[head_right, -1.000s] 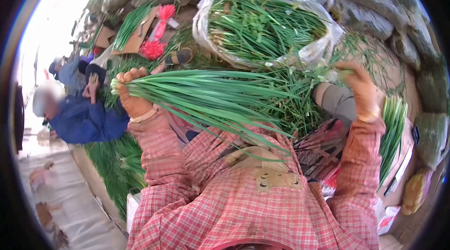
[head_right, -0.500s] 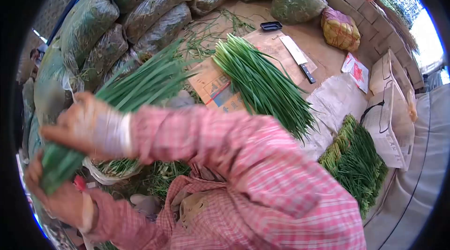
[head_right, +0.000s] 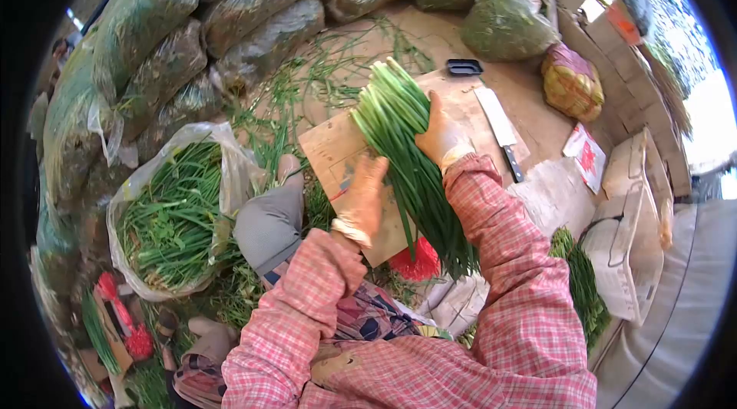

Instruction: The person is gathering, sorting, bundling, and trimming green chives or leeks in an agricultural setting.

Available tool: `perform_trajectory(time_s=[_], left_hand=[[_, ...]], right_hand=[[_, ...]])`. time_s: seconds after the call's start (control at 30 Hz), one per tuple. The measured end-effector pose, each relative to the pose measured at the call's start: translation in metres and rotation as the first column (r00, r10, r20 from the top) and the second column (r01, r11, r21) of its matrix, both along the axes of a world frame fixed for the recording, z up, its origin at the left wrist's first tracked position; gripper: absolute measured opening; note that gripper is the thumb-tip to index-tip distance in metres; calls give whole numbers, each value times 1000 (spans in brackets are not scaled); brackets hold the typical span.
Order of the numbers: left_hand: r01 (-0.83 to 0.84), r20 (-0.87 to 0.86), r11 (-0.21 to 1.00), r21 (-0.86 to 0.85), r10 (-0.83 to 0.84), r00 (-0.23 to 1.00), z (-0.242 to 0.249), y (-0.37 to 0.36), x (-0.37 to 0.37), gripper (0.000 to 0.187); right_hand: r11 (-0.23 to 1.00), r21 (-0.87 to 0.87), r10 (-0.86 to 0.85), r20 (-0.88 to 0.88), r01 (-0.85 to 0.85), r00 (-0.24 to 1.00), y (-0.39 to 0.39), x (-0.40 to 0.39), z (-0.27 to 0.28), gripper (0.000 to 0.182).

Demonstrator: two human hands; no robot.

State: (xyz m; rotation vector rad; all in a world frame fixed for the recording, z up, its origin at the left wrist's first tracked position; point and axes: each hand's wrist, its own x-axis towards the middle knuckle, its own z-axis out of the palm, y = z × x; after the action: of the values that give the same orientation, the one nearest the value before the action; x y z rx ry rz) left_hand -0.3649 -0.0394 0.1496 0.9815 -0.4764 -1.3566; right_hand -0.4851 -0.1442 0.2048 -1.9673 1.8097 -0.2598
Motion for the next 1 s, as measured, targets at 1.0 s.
perform_trajectory(time_s=[1.0], left_hand=[[-951, 143, 282, 125, 944, 299, -81, 284, 407, 31]], right_hand=[[372, -45, 866, -342, -927, 365, 123, 566, -136, 33]])
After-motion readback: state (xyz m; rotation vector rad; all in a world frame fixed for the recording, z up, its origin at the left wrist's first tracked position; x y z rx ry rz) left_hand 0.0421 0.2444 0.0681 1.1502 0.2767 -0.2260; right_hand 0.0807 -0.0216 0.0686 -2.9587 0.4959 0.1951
